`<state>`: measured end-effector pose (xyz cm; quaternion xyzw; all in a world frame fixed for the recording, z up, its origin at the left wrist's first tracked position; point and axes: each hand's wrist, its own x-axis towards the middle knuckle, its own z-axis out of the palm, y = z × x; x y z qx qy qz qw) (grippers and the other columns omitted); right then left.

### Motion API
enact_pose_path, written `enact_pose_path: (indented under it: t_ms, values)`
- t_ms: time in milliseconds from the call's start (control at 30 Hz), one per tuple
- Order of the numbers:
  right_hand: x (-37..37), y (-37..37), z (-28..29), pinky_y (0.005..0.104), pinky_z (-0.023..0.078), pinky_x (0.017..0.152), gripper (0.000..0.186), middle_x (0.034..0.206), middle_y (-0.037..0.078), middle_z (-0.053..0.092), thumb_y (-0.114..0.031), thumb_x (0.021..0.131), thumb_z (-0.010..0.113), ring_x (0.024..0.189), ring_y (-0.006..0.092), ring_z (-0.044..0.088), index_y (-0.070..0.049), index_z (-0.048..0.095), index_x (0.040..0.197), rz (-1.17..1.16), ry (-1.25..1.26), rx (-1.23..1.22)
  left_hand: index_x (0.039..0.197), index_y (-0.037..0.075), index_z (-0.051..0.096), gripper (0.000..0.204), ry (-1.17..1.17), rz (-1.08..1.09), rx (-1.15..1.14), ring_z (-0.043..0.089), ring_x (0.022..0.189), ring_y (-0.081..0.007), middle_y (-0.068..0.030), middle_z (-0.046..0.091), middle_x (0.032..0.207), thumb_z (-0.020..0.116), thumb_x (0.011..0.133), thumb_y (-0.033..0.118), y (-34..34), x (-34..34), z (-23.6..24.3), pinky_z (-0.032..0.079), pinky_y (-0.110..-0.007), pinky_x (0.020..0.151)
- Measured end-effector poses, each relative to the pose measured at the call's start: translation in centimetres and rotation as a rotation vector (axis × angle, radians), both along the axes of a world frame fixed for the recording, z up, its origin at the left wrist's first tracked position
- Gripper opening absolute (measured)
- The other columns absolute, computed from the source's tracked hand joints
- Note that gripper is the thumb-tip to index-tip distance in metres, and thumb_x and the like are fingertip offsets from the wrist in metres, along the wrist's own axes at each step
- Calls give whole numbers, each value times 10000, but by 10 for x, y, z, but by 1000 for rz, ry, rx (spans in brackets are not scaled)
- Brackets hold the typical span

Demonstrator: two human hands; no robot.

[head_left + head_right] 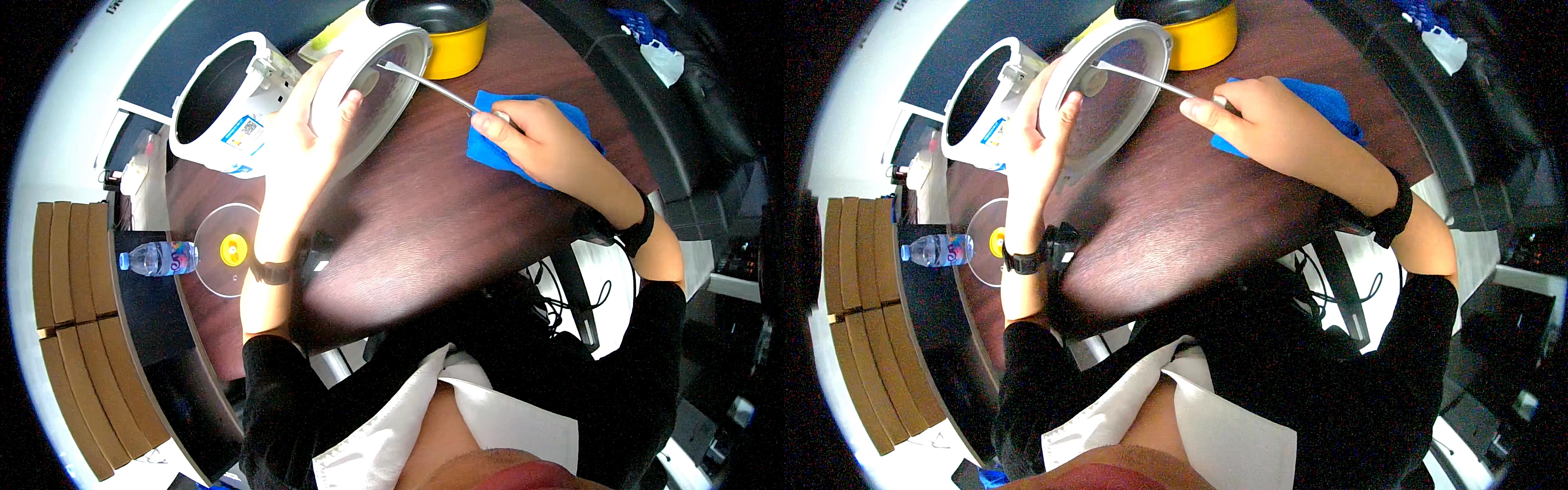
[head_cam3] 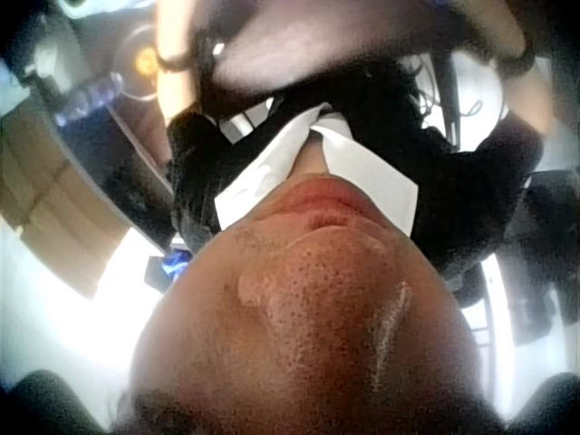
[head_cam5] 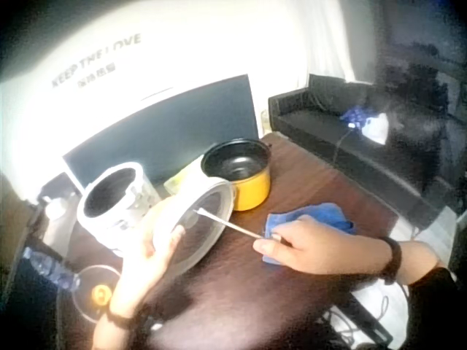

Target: The person wipes the lid of a white rice cooker with a blue cloth, then uses a screwdriver to pry and remove the lid. They continue wiping the lid and the cooker body with the cloth.

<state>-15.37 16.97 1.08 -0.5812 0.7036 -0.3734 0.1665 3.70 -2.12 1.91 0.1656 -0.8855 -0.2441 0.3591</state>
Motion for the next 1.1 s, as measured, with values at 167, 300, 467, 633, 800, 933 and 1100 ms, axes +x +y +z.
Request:
enact_pose_path:
  t_ms: [167, 300, 467, 633, 800, 933, 1100]
  values:
    - [7, -6, 0, 391, 314, 455, 526, 520, 185, 450, -386, 940, 568, 430, 228, 421, 24, 510, 616, 7, -13, 2, 1269, 55, 570, 451, -3, 7, -56, 671, 953, -248, -177, 682, 1048, 656, 888, 281, 5, 0, 1, 512, -340, 839]
    - [6, -5, -6, 392, 306, 451, 520, 518, 193, 431, -379, 938, 576, 426, 232, 398, 21, 502, 613, -9, 42, -16, 1271, 59, 567, 458, -28, -7, -60, 693, 901, -264, -197, 689, 1013, 659, 885, 288, 7, -1, 2, 535, -344, 788]
    - [9, -5, -5, 385, 305, 449, 507, 518, 177, 422, -370, 936, 585, 437, 213, 360, 14, 495, 617, 29, 3, -16, 1264, 51, 570, 461, 31, -5, -58, 670, 959, -260, -187, 674, 1066, 658, 889, 305, -8, 1, -4, 518, -345, 823]
    - [7, -11, 5, 337, 421, 516, 397, 593, 125, 560, -367, 868, 679, 520, 174, 524, -2, 585, 745, -45, -15, -71, 1248, 45, 578, 482, -41, 7, 119, 651, 962, -222, -140, 676, 1046, 672, 877, 338, -17, 15, 12, 495, -329, 849]
    - [-2, -55, 1, 302, 492, 651, 414, 762, 83, 647, -298, 737, 807, 714, 162, 629, -30, 642, 1006, -132, 224, -482, 1217, 42, 586, 502, -217, -74, 200, 649, 955, -206, -133, 671, 1047, 698, 847, 362, -13, 25, 30, 497, -314, 831]
    - [3, -85, 3, 265, 505, 686, 411, 807, 52, 673, -246, 743, 817, 761, 76, 614, -30, 643, 1047, -21, 297, -581, 1249, 65, 553, 509, -219, -159, 181, 646, 946, -213, -142, 657, 1065, 704, 805, 264, -13, 35, 26, 500, -311, 829]
    - [-13, -94, -8, 263, 488, 608, 353, 719, 72, 659, -304, 753, 802, 665, 82, 607, -17, 667, 909, -47, 18, -364, 1341, 43, 459, 603, -259, -319, 240, 552, 1084, -180, -112, 558, 1236, 708, 802, 152, -28, 44, 22, 442, -309, 934]
